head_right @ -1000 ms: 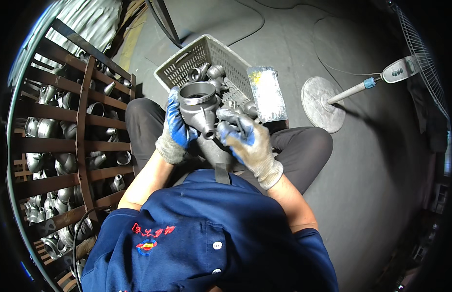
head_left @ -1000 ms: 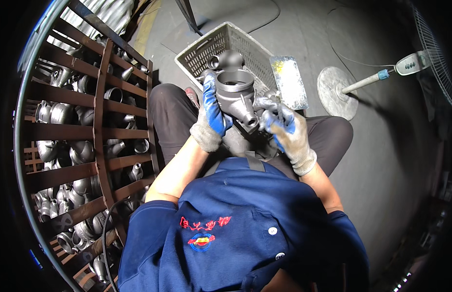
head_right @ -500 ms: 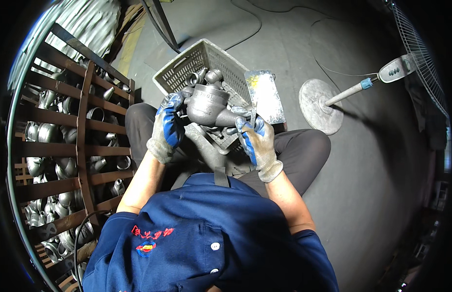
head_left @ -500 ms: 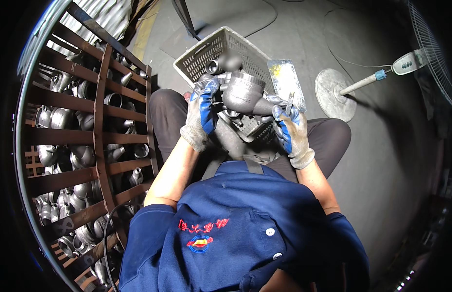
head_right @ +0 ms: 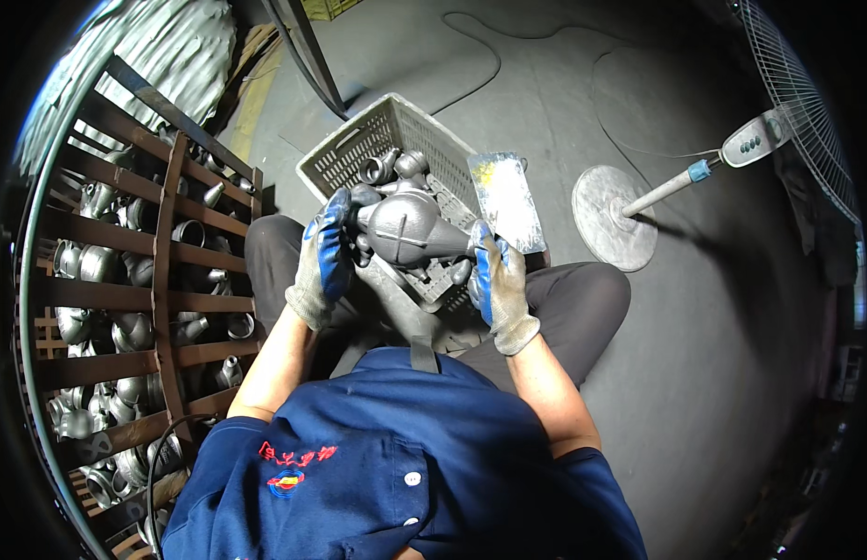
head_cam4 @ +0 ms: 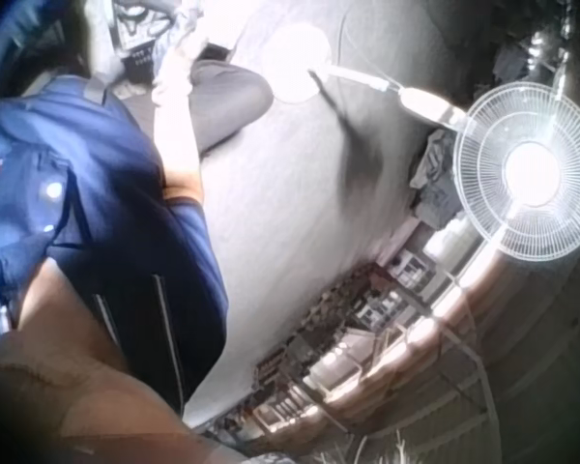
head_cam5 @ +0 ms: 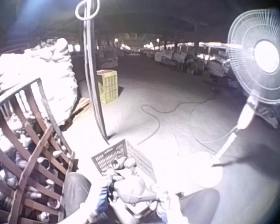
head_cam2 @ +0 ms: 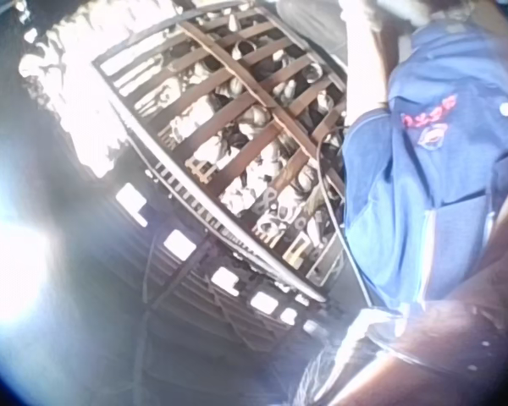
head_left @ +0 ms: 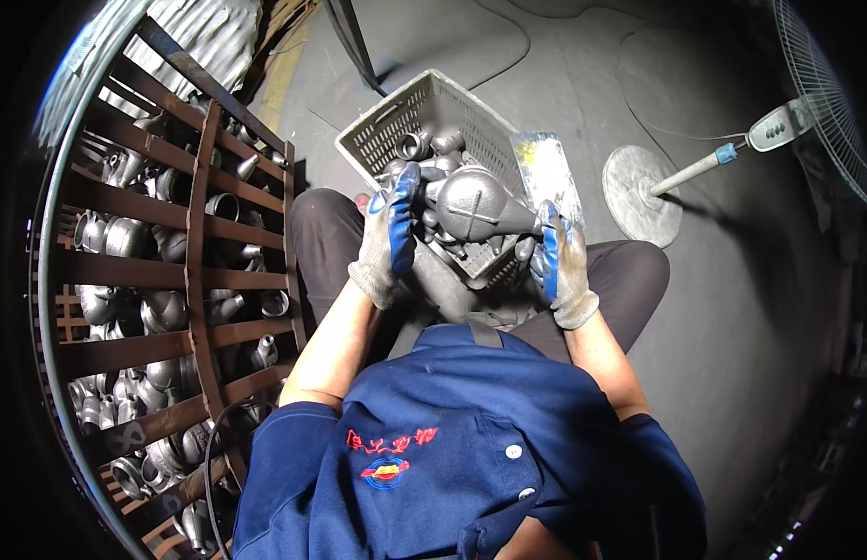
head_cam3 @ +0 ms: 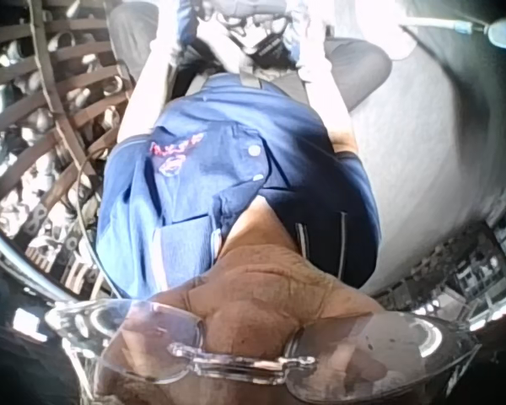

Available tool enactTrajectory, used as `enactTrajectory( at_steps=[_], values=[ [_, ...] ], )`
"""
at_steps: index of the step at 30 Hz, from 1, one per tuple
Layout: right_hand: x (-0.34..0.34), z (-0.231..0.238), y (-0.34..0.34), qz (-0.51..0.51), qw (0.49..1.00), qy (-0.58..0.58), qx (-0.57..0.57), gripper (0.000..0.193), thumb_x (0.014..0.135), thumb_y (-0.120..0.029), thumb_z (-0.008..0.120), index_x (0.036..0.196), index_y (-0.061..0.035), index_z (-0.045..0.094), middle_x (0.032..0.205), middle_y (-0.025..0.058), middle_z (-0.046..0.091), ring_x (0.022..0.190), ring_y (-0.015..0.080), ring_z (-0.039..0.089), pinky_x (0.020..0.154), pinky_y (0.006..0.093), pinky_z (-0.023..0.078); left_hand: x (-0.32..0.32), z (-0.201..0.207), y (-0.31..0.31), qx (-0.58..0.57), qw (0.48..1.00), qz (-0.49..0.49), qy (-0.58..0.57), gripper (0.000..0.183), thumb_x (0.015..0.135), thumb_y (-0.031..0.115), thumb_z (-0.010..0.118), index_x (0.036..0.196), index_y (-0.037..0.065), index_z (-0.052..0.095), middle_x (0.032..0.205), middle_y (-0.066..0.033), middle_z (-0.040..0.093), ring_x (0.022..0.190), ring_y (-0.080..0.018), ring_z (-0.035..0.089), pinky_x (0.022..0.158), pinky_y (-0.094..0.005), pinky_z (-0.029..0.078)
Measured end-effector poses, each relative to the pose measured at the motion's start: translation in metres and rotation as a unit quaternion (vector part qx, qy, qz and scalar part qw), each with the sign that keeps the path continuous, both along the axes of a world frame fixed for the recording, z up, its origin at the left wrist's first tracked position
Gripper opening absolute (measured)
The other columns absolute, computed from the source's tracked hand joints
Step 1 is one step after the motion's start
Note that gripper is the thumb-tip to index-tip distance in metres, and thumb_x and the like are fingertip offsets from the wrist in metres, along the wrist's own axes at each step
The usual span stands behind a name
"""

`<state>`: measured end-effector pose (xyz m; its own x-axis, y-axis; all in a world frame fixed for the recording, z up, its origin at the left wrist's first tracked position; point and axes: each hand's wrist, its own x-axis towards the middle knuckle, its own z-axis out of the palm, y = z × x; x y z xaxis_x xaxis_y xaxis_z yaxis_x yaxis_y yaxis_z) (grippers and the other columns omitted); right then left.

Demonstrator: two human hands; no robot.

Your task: Inspecting metal castings and using a scriber to mark or clean them.

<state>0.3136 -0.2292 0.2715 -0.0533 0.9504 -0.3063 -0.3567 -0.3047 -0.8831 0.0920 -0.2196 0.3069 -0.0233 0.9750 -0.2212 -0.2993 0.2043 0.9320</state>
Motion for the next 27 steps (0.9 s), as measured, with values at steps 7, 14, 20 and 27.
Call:
enactTrajectory(
  at_steps=[7, 14, 20, 27],
  values=[
    [0.01, -0.012, -0.001, 0.026, 0.989, 0.143, -0.032, 0.035, 0.093, -0.034, 0.052, 0.116, -0.0082, 0.054, 0.069, -0.0007, 0.059, 0.041, 0.0041, 0.045, 0.034, 0.0189, 0.033, 0.0, -0.005, 0.0, 0.105, 0.993, -0.007, 0.049, 0.029, 0.094, 0.023, 0.045, 0.107, 0.001, 0.059, 0.089, -0.003, 0.061, 0.074, -0.009, 0.054, 0.065, -0.0221, 0.044],
    [0.021, 0.01, 0.002, 0.124, 0.99, -0.002, 0.061, 0.029, 0.09, -0.026, 0.059, 0.11, -0.0043, 0.058, 0.069, 0.0006, 0.059, 0.053, 0.0076, 0.055, 0.047, 0.0191, 0.041, 0.0, 0.047, 0.0, 0.087, 0.994, 0.044, -0.059, 0.019, 0.077, -0.001, 0.068, 0.095, -0.001, 0.063, 0.088, -0.0094, 0.065, 0.078, -0.0166, 0.063, 0.067, -0.0263, 0.052],
    [0.147, 0.012, 0.046, -0.212, 0.885, -0.331, 0.251, 0.023, 0.091, -0.015, 0.055, 0.109, -0.0021, 0.061, 0.089, 0.0032, 0.064, 0.067, 0.0075, 0.055, 0.06, 0.022, 0.045, -0.089, 0.145, 0.006, 0.345, 0.896, 0.253, 0.115, 0.007, 0.076, 0.001, 0.061, 0.084, 0.0, 0.063, 0.086, -0.008, 0.064, 0.077, -0.012, 0.057, 0.068, -0.0265, 0.046],
    [0.224, -0.03, 0.064, -0.171, 0.888, -0.413, 0.105, 0.028, 0.09, -0.022, 0.055, 0.112, -0.0053, 0.062, 0.072, 0.0071, 0.064, 0.062, 0.0118, 0.057, 0.058, 0.0286, 0.046, -0.327, 0.254, 0.014, 0.483, 0.767, 0.342, 0.247, 0.053, 0.088, 0.035, 0.056, 0.126, -0.001, 0.049, 0.104, -0.0071, 0.06, 0.092, -0.0173, 0.058, 0.081, -0.0306, 0.047]
  ],
)
